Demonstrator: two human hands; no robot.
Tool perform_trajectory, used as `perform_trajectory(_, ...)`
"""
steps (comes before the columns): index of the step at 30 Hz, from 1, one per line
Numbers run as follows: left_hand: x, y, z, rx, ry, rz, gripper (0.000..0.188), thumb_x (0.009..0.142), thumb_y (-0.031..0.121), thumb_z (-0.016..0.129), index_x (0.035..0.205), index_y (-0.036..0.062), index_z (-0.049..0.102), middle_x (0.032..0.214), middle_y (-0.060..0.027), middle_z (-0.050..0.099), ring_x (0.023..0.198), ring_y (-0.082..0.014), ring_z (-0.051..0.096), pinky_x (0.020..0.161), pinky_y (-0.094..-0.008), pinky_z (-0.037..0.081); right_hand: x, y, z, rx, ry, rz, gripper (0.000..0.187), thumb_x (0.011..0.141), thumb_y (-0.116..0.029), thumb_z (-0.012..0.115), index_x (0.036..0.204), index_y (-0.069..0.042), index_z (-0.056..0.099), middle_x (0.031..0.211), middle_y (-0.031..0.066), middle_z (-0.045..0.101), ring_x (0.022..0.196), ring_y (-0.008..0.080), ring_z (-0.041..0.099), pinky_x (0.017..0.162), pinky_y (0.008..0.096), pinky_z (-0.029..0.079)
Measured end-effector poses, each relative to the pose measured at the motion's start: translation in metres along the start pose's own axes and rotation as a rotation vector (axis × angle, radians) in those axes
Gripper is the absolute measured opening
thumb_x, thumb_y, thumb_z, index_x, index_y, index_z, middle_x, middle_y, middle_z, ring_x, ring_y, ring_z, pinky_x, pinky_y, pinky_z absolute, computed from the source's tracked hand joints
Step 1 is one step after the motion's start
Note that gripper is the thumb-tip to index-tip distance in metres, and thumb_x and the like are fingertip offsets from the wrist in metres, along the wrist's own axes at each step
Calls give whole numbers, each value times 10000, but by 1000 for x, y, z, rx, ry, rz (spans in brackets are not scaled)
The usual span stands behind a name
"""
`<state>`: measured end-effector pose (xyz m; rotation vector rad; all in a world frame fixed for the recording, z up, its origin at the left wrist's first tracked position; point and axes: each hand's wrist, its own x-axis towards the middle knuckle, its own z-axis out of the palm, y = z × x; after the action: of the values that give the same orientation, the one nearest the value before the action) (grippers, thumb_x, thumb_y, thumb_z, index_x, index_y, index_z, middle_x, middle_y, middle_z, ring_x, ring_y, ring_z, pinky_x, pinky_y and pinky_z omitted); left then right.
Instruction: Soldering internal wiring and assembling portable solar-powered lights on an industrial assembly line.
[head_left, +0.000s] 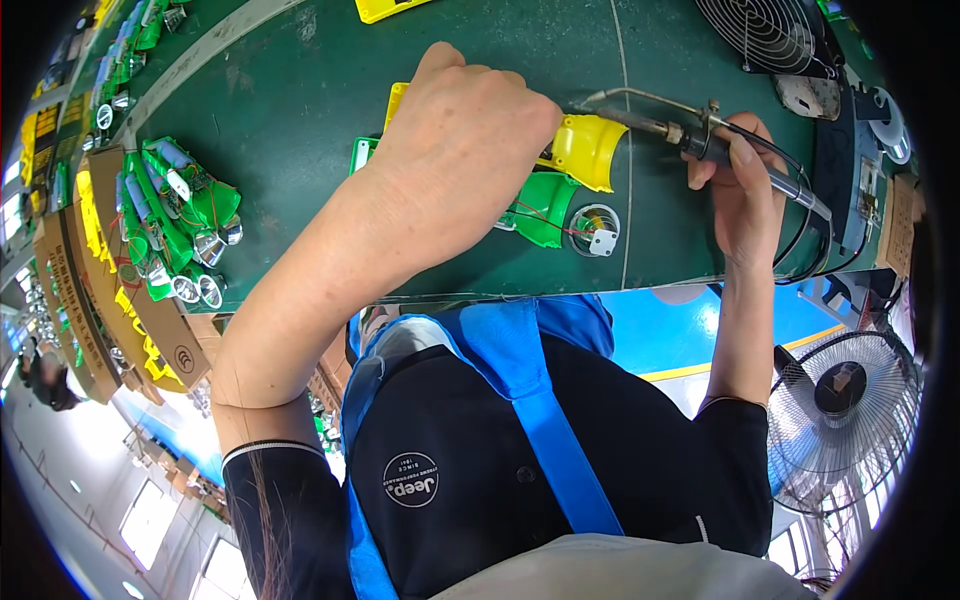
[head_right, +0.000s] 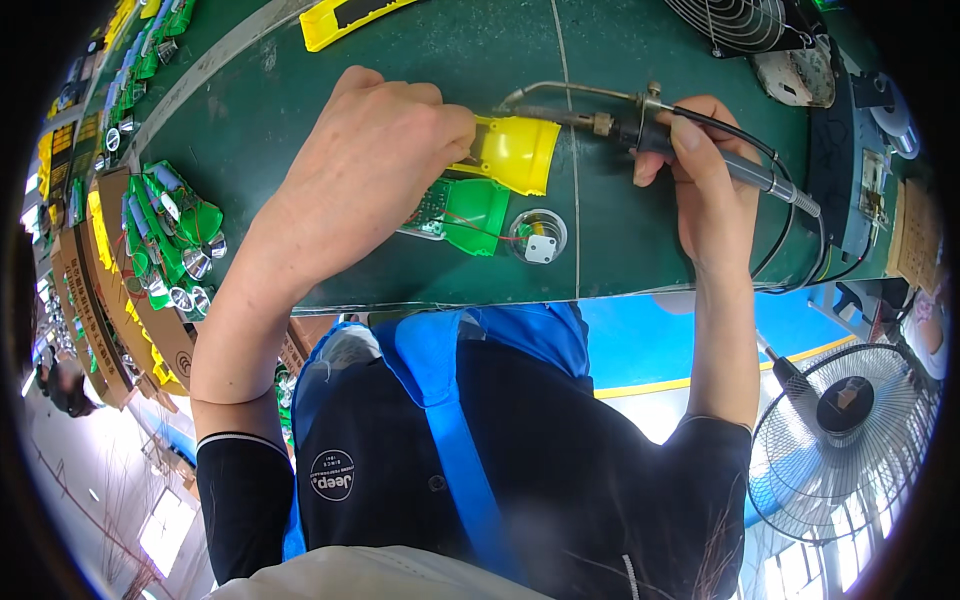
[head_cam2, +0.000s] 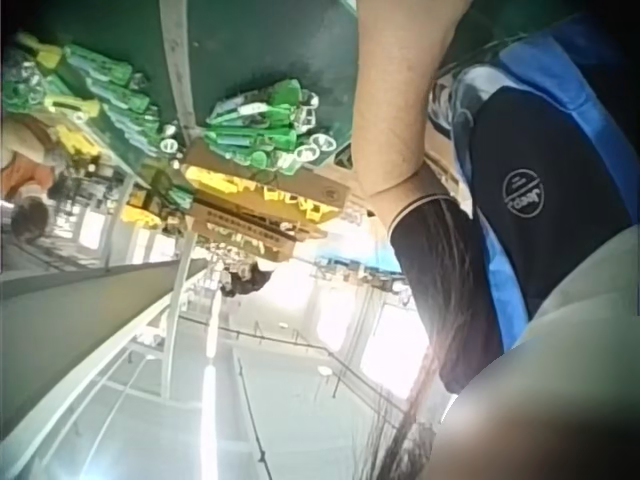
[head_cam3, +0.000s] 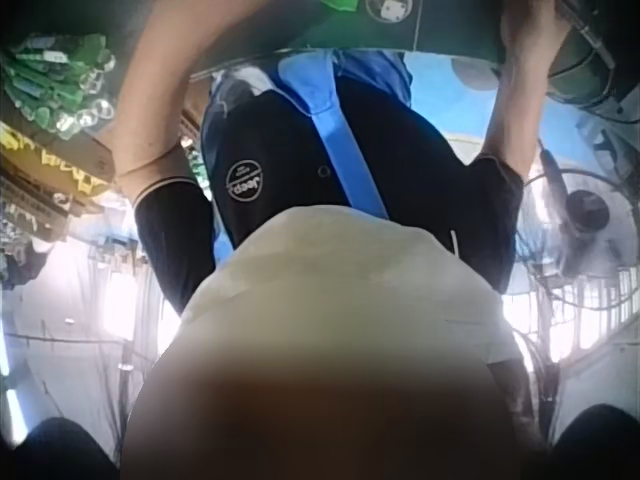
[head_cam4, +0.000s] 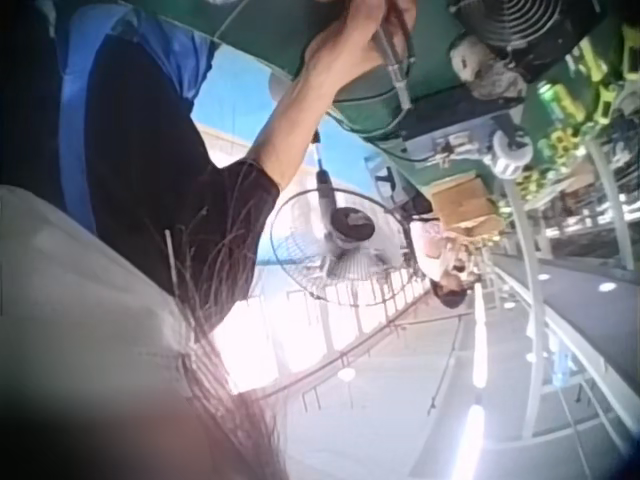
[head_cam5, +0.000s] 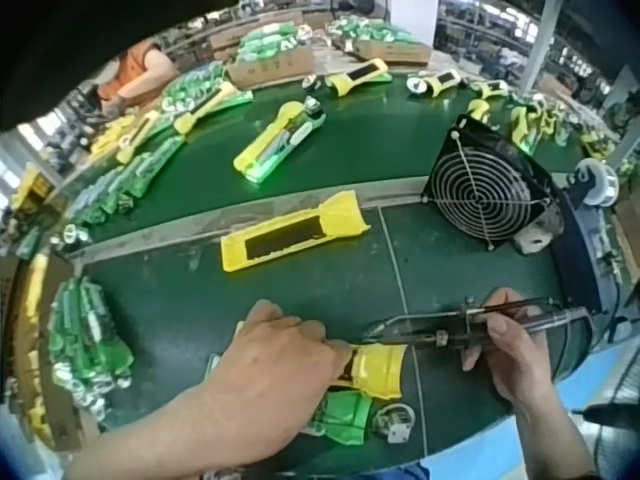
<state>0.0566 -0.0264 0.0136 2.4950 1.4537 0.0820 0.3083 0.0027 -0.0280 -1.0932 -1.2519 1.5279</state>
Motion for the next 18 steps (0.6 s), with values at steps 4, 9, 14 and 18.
perform_trajectory(4,0,-1,1,5,7,-1,81,780,85,538,726,43,582,685,-109,546,724,-276,549,745,-364,370,-2,3,2,42,39,-40,256,860,-227,524,920,21,499,673,102,555,591,154,528,584,255,429)
perform_trajectory(9,-2,-1,3,16,8,-15,109,788,95,524,700,42,560,677,-116,536,714,-281,538,735,-364,365,0,-5,2,-155,-158,51,243,835,-218,553,877,19,520,664,87,549,583,134,530,568,244,424)
perform_trajectory(14,-2,-1,3,-3,17,-3,105,778,91,528,689,40,552,660,-117,530,699,-283,534,722,-362,362,3,-9,10,-199,-160,86,230,814,-199,584,842,23,534,654,74,543,556,126,525,543,240,418)
perform_trajectory(18,-2,-1,3,-7,21,4,100,774,86,531,686,43,552,657,-115,529,694,-282,536,719,-360,362,3,-10,12,-210,-147,88,221,813,-189,586,842,24,535,645,69,541,551,127,525,539,240,418)
